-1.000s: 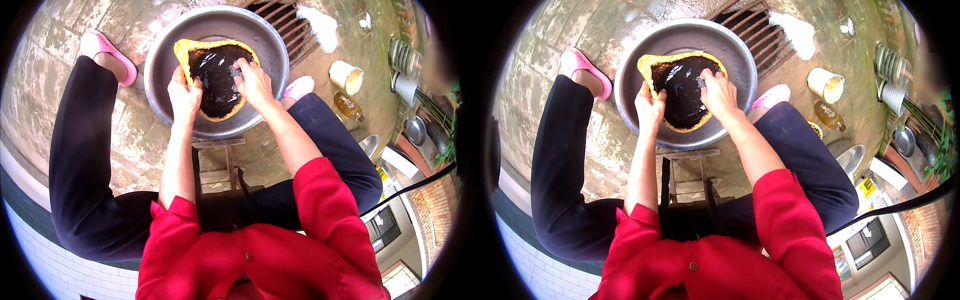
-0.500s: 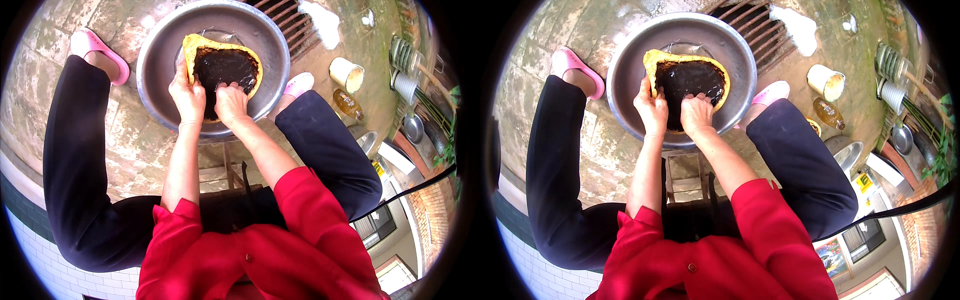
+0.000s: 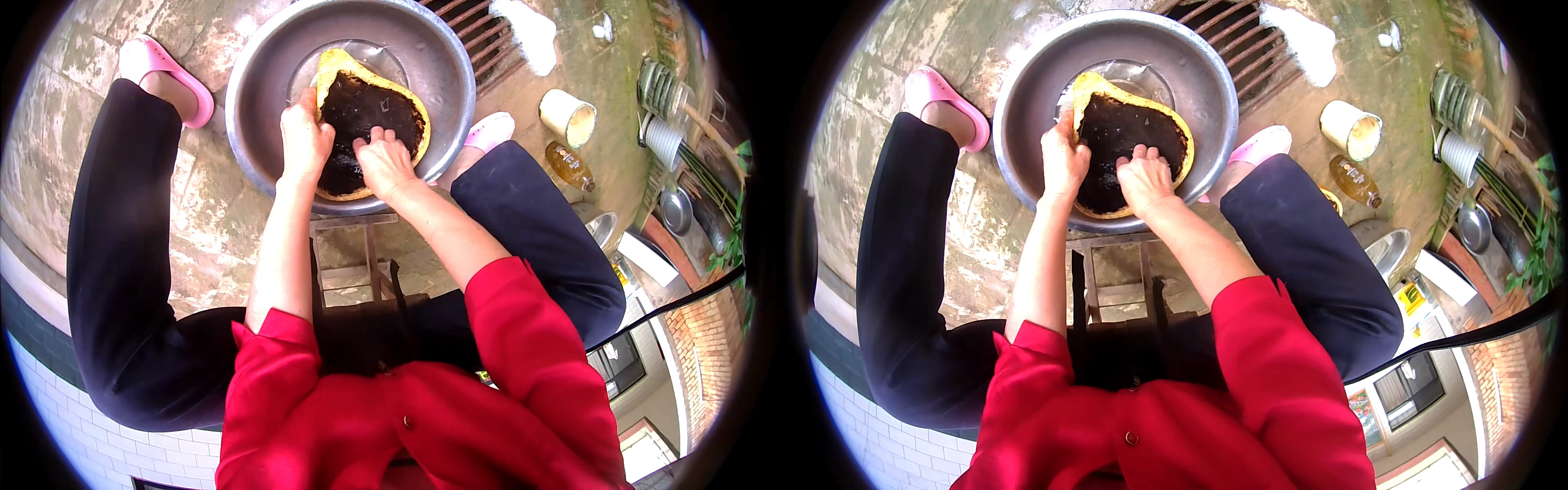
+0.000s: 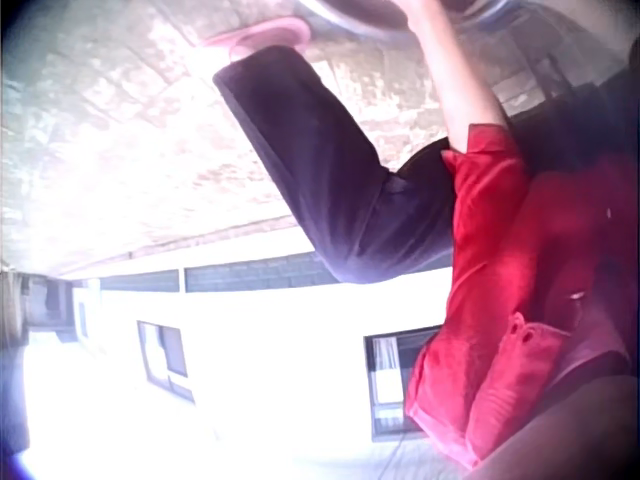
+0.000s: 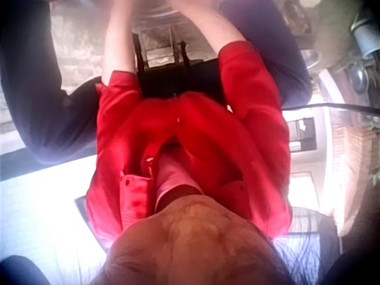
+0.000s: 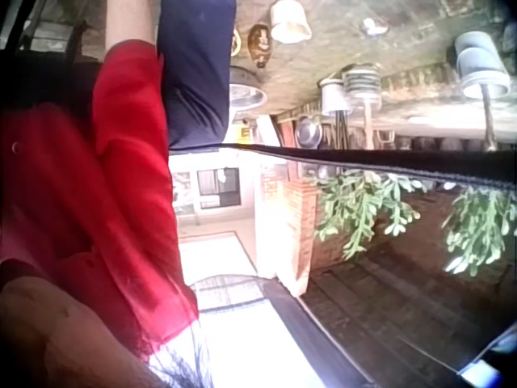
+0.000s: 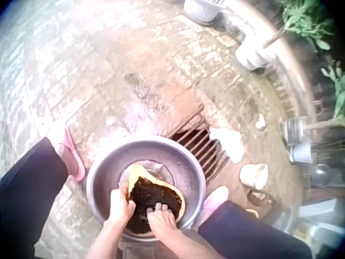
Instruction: The person scrubs the interior of a large gourd using a steel wool pad while it sits in a basin of water. They use a cup to pour water into the gourd and pour the dirty water out into the basin.
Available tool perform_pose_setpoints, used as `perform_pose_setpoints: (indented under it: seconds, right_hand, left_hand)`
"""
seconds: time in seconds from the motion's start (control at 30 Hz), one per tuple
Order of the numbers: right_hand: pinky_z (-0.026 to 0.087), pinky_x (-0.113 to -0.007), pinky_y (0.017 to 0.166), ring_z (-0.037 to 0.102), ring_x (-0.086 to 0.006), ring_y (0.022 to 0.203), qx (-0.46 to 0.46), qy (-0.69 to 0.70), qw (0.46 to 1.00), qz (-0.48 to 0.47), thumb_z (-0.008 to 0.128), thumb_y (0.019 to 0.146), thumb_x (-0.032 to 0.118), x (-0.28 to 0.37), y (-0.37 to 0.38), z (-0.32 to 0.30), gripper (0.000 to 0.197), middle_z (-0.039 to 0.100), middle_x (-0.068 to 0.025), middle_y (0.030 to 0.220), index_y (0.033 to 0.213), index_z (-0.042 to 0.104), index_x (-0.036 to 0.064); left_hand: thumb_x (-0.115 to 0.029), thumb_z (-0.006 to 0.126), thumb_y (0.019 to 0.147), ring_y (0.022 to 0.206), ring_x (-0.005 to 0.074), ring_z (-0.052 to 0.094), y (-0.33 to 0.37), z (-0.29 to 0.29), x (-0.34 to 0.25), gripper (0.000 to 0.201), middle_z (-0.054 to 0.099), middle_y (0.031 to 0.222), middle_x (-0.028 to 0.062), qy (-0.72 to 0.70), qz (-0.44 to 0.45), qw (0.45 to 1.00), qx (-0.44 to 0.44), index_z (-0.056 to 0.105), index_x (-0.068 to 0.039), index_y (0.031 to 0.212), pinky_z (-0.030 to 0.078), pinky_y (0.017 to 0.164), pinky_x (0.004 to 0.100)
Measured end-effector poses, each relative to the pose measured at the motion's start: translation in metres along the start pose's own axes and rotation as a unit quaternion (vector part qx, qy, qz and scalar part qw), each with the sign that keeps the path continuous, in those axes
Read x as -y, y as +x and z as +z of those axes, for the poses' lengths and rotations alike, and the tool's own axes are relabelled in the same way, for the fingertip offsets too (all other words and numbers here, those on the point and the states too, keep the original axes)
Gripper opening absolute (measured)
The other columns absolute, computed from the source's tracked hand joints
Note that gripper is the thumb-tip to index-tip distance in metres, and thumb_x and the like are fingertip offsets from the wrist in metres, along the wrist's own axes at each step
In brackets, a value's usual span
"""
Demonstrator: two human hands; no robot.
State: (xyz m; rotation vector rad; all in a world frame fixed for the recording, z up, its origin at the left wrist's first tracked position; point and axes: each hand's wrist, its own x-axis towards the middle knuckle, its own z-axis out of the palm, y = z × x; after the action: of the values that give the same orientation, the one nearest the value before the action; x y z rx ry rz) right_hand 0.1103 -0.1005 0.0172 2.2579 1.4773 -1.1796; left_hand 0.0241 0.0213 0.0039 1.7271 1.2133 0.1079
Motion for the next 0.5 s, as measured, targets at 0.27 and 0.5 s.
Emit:
perform_pose_setpoints:
  seconds: [0.27,0.5]
  right_hand:
    - [0.051,-0.046,0.079,0.058,-0.0393,0.095,-0.029,-0.007,0.996,0.086,0.058,0.074,0.003,-0.015,-0.01,0.018,0.024,0.057,-0.0246,0.103,0.097,0.059,-0.0035]
    - [0.05,-0.044,0.086,0.059,-0.0392,0.099,0.113,0.306,0.922,0.209,0.066,0.075,0.014,0.062,-0.007,0.017,0.032,0.057,-0.0245,0.109,0.105,0.062,0.0036]
  left_hand:
    - [0.007,0.052,0.063,0.083,0.0427,0.062,-0.005,0.003,-0.006,0.044,0.062,0.079,0.0277,0.001,-0.03,0.999,0.017,0.059,0.002,0.106,0.049,0.075,0.0455]
    - [0.007,0.051,0.064,0.084,0.0427,0.062,-0.013,0.006,-0.005,0.043,0.063,0.081,0.0274,0.051,-0.07,0.994,0.066,0.061,-0.001,0.105,0.049,0.078,0.0471]
